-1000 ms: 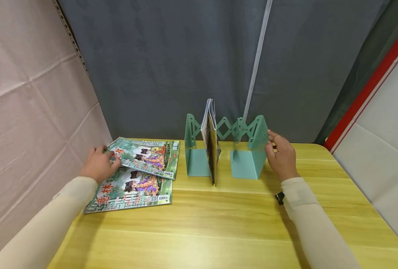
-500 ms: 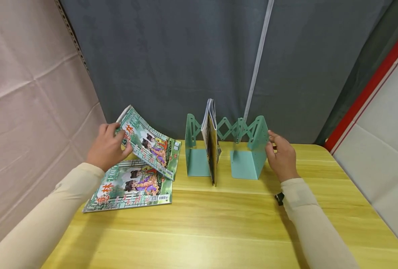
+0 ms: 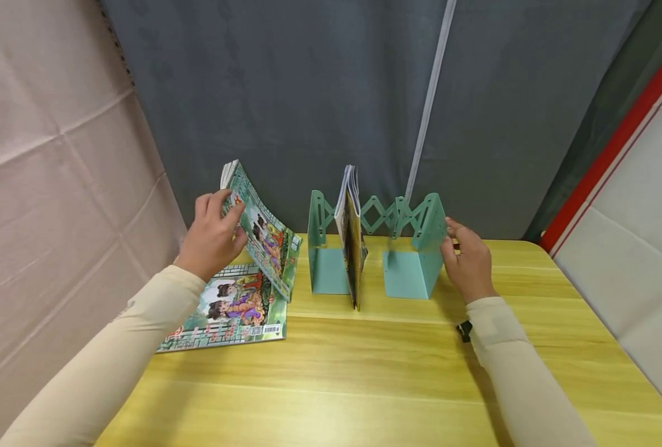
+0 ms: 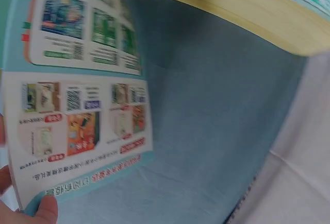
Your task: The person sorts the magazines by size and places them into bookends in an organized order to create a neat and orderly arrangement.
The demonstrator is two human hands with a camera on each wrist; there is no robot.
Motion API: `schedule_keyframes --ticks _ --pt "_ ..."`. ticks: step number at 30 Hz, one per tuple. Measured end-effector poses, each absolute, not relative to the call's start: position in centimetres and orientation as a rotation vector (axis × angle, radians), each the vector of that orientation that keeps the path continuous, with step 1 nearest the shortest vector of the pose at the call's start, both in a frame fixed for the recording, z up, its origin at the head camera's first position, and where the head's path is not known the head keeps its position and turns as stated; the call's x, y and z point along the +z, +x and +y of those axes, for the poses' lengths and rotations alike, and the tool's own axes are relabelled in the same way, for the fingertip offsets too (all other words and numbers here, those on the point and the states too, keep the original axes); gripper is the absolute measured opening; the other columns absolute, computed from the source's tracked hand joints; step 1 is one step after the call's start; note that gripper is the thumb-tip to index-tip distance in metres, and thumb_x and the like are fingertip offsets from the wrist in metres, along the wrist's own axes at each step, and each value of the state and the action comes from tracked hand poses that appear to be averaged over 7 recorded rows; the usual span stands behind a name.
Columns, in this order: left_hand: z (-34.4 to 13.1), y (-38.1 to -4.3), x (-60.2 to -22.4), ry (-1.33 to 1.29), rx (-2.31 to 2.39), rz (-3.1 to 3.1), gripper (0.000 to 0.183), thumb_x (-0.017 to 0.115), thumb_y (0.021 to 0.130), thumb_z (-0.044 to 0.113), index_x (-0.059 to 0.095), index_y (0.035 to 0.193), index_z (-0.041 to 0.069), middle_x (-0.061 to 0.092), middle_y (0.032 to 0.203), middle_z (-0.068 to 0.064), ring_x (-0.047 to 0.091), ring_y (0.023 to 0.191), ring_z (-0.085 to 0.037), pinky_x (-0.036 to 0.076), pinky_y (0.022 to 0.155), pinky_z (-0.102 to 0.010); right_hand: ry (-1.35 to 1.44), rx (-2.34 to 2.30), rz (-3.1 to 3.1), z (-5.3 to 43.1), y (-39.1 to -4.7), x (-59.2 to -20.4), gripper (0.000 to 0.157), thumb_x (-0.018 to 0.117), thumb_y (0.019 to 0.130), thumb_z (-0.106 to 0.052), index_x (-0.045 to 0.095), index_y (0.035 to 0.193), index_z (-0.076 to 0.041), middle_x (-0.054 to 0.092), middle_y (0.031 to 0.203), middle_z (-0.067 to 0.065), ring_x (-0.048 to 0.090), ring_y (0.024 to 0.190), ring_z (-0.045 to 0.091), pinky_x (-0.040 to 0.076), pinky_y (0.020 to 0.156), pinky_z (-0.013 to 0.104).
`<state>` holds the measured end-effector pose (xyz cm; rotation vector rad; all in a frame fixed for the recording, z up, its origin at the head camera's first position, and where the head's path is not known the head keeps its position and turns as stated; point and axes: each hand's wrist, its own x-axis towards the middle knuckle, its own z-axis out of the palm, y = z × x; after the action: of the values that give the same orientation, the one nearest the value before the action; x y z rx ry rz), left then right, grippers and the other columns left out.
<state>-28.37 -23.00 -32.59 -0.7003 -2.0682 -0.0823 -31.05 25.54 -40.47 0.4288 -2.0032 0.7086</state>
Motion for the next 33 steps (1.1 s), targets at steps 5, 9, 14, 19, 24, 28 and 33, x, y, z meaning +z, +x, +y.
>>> schedule_keyframes --ticks 5,9,14,19,24,28,33 --pt "-21.0 -28.3 -32.6 -0.689 -0.197 -2.064 0.045 0.062 0.075 -0.008 0.061 0.120 -0.005 0.041 0.136 -0.034 0.041 0.111 -0.053 0.046 0.082 -0.056 0.431 0.711 -2.004 25.5 -31.0 -40.5 0.014 0.053 0.094 -0.005 0.062 0.097 0.006 0.066 0.127 0.012 0.068 0.092 0.035 0.056 0.072 0.049" --pt "-19.6 -28.2 -32.7 -0.685 -0.232 -2.070 0.047 0.063 0.077 -0.011 0.060 0.123 -0.004 0.038 0.139 -0.033 0.040 0.114 -0.052 0.049 0.076 -0.052 0.431 0.710 -2.006 25.5 -31.0 -40.5 0.014 0.053 0.094 -0.004 0.063 0.097 0.006 0.067 0.127 0.011 0.068 0.092 0.035 0.056 0.071 0.050" --pt "-18.0 -28.1 -32.8 -0.674 -0.287 -2.063 0.052 0.065 0.079 -0.013 0.056 0.129 -0.002 0.034 0.143 -0.032 0.041 0.112 -0.049 0.050 0.072 -0.048 0.429 0.711 -1.996 25.5 -31.0 -40.5 0.015 0.052 0.093 -0.004 0.063 0.096 0.007 0.067 0.126 0.011 0.068 0.090 0.035 0.057 0.070 0.050" --pt "-16.8 -28.2 -33.1 -0.629 -0.370 -2.025 0.063 0.062 0.082 -0.014 0.046 0.141 0.002 0.032 0.145 -0.032 0.045 0.109 -0.046 0.051 0.075 -0.049 0.432 0.718 -1.981 25.5 -31.0 -40.5 0.016 0.052 0.093 -0.003 0.063 0.096 0.007 0.067 0.125 0.011 0.068 0.091 0.035 0.057 0.069 0.051" --pt "-15.9 -28.6 -33.4 -0.573 -0.470 -1.980 0.073 0.056 0.084 -0.015 0.034 0.150 0.004 0.036 0.141 -0.032 0.048 0.104 -0.043 0.048 0.078 -0.049 0.433 0.720 -1.974 25.5 -31.0 -40.6 0.016 0.052 0.093 -0.003 0.064 0.097 0.007 0.068 0.125 0.011 0.068 0.092 0.035 0.057 0.069 0.051" --pt "-15.3 -28.6 -33.5 -0.513 -0.541 -1.960 0.074 0.054 0.084 -0.015 0.031 0.152 0.000 0.040 0.137 -0.030 0.048 0.107 -0.041 0.046 0.083 -0.049 0.434 0.720 -1.973 25.4 -31.1 -40.7 0.016 0.052 0.093 -0.003 0.064 0.097 0.007 0.068 0.125 0.011 0.068 0.092 0.036 0.057 0.068 0.051" --pt "-14.4 -28.4 -33.6 -0.426 -0.604 -1.975 0.073 0.058 0.083 -0.014 0.030 0.151 -0.008 0.046 0.130 -0.031 0.053 0.104 -0.039 0.049 0.083 -0.048 0.434 0.715 -1.965 25.5 -31.1 -40.7 0.016 0.053 0.093 -0.004 0.063 0.096 0.007 0.067 0.124 0.013 0.068 0.091 0.036 0.057 0.068 0.051"
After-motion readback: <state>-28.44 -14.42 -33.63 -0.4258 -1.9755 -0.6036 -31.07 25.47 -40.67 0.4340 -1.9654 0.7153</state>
